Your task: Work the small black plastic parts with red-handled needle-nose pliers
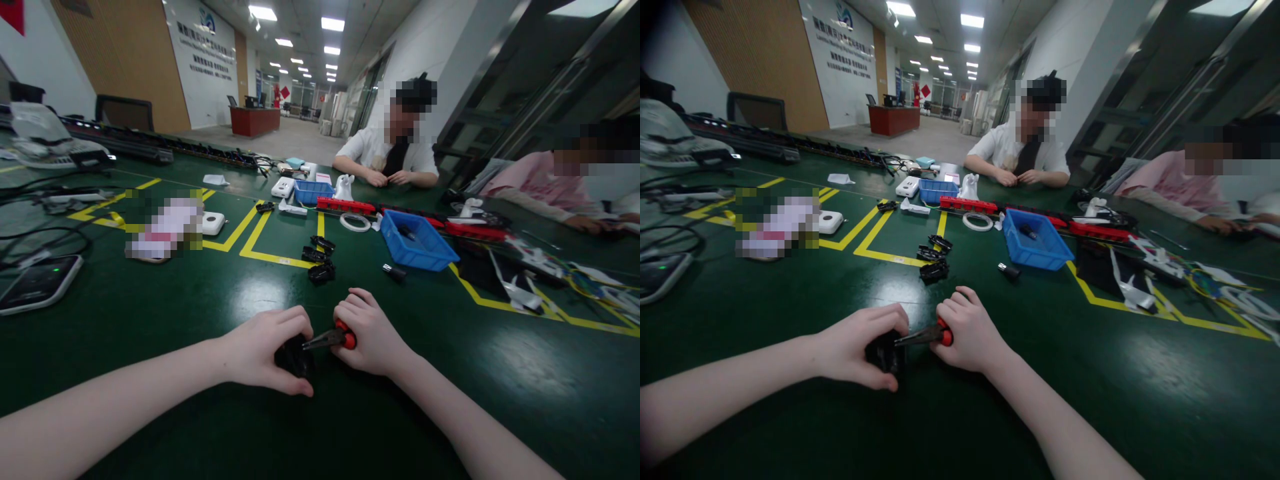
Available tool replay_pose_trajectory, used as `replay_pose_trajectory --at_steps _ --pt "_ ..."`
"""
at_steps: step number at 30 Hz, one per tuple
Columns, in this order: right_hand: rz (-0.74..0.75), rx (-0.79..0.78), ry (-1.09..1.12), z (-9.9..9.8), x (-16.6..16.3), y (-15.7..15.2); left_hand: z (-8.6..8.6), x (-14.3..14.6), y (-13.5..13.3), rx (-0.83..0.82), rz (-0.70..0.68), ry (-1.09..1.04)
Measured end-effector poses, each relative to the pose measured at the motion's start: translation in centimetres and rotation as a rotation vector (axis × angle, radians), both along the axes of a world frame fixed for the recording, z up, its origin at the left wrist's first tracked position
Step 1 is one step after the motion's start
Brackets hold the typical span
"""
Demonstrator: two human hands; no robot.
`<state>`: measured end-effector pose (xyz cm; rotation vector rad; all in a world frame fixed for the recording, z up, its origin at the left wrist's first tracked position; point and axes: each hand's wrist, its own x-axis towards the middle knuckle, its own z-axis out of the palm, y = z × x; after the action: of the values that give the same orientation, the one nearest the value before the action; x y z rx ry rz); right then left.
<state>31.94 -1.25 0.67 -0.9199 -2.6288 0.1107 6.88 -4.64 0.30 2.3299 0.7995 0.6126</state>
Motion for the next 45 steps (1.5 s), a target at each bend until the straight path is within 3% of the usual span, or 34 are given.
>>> replay_pose_trajectory --at_steps 7,17,36,45 --pt "-0.002 -0.001 -0.017 -0.1 -0.02 0.1 -0.08 0.24 -0.29 0.073 0.028 0.015" --pt "-0.036 0.041 0.009 -0.4 0.12 0.17 0.44 0.14 -0.25 -0.063 0.055 0.005" --pt "-0.019 0.027 0.029 -0.16 0.19 0.02 0.45 0.09 -0.04 -0.076 0.015 0.022" --pt "-0.013 0.01 0.023 -0.16 0.13 0.07 -0.06 0.17 -0.4 0.01 0.019 -0.013"
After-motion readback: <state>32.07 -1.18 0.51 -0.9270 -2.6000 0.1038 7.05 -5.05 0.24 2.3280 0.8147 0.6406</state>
